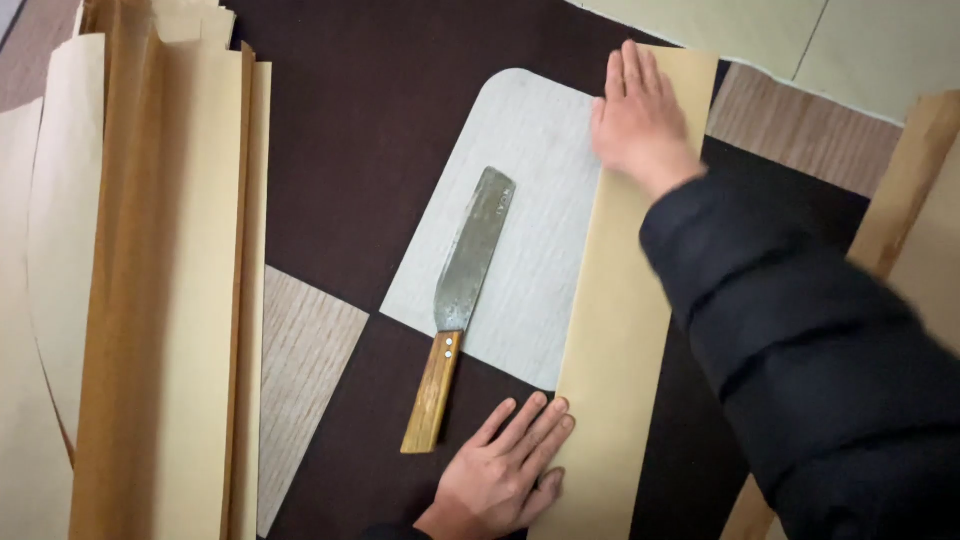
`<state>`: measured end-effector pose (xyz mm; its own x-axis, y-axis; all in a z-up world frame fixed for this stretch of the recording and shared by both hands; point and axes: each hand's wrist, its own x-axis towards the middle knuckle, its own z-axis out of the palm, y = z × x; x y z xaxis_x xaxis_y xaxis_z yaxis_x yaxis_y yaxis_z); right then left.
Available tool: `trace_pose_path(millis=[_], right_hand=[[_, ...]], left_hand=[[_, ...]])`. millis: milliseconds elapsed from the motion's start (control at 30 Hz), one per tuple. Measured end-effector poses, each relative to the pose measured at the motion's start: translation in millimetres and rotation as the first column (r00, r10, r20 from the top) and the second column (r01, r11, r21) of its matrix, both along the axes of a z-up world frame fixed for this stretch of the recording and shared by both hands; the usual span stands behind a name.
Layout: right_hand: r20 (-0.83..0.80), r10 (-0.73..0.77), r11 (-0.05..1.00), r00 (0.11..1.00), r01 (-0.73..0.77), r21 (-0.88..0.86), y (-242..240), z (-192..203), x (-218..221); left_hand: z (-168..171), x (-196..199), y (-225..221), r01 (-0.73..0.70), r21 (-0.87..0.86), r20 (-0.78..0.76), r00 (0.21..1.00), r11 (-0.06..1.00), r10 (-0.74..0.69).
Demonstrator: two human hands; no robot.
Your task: Folding and cutting large sheets of paper into strips using a knife on the floor.
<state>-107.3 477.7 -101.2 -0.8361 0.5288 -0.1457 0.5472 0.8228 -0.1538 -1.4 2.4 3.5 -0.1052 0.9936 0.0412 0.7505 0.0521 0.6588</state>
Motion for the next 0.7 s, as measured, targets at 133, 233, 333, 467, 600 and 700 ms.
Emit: trace_pose_path(millis=[133,233,333,467,600,700], right_hand=[[-0.168,0.013,0.996,0.986,0.003,0.091,-97.3,15.7,47.7],[-0.233,0.068,0.985,0.970,-0.029,0.168,-161.3,24.0,88.3],[-0.230,0.081,0.992,0.970,-0.055,0.115,-189.0,34.1,103.0],[-0.160,0.074,0.997,0.984,-0.069,0.036,-142.4,30.9,91.3],[-0.078,0.069,0.995,0.995,-0.074,-0.061,-80.3,24.6,60.5],[0.014,0.029,0.995,0.999,-0.028,-0.098,-50.8,28.6,34.0]], left_hand=[[3.9,-0.2,-0.5,0.003,-0.016,0.016,1.000,1.000,-0.003],[1.7,1.9,0.8,-0.023,0.057,-0.060,0.998,0.998,0.026],[2.1,2.4,-1.0,-0.039,0.044,-0.059,0.997,0.998,0.041],[0.6,5.0,-0.1,-0.026,0.044,-0.063,0.998,0.999,0.028],[-2.9,5.6,-2.0,-0.011,0.015,-0.015,1.000,1.000,0.011],[-5.1,4.5,-2.8,-0.019,0.027,-0.013,1.000,0.999,0.020]])
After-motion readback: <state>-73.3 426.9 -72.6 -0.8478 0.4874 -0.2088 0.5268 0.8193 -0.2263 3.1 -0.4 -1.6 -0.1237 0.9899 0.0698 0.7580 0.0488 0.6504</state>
